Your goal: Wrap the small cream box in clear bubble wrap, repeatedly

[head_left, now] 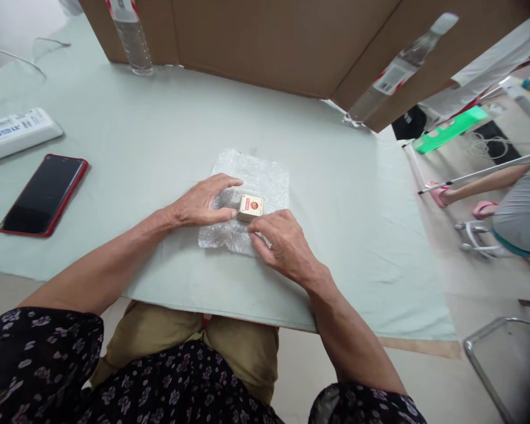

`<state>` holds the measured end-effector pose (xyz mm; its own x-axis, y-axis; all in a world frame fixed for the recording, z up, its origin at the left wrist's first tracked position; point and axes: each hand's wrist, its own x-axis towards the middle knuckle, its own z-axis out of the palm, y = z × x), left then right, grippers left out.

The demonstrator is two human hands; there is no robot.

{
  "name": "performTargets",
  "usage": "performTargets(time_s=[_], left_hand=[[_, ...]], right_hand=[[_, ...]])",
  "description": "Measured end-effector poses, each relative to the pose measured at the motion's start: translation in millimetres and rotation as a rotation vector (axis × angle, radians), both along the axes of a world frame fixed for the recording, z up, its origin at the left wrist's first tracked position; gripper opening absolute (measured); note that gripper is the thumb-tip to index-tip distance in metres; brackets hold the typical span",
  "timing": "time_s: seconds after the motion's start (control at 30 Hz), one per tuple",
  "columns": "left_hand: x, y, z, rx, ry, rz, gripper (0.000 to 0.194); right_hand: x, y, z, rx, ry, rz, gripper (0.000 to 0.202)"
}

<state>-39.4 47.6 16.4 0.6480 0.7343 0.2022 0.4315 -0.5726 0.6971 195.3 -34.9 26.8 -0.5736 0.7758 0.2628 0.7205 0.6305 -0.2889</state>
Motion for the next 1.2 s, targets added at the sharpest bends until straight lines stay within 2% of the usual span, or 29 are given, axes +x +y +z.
performTargets(time_s=[0.1,0.27,0.33,0.47,0.6,0.77,0.83,0.9,1.0,1.2], left_hand=[[1.1,-5.8,8.7,0.048,-0.124,0.02,0.043],[3.8,-10.2,12.0,0.081,-0.138,0.04,0.026],[4.7,-9.3,8.8,0.084,-0.144,0.038,0.024],[5.1,-8.8,5.2,0.077,-0.156,0.027,0.023],[4.3,-10.8,9.6,0.055,-0.135,-0.037,0.031],[5.5,-12.8,13.0,0.073,-0.032,-0.112,0.049],[7.4,-13.3,9.7,0.089,0.004,-0.109,0.045],[10.2,-14.7,4.3,0.101,-0.004,-0.088,0.031],[16.0,-19.1,-3.4,0.059,-0.072,-0.021,0.015],[26.0,-25.1,-5.9,-0.081,-0.201,0.103,0.017]], right_hand=[[8.8,1.3,7.4,-0.015,0.078,-0.075,0.015],[16.2,0.0,17.6,-0.303,-0.197,0.121,0.014],[12.7,-1.3,16.5,-0.299,-0.295,0.115,0.006],[6.6,-1.5,12.1,-0.228,-0.339,0.124,0.017],[11.8,-0.6,15.1,-0.18,-0.222,0.088,0.016],[14.8,-0.2,16.3,-0.008,0.067,-0.09,0.015],[12.9,2.6,11.1,0.016,0.153,-0.184,0.013],[11.1,7.1,3.7,0.002,0.245,-0.264,0.011],[9.9,14.3,-7.3,-0.07,0.393,-0.296,0.008],[7.8,20.0,-18.8,-0.172,0.548,-0.299,0.009]])
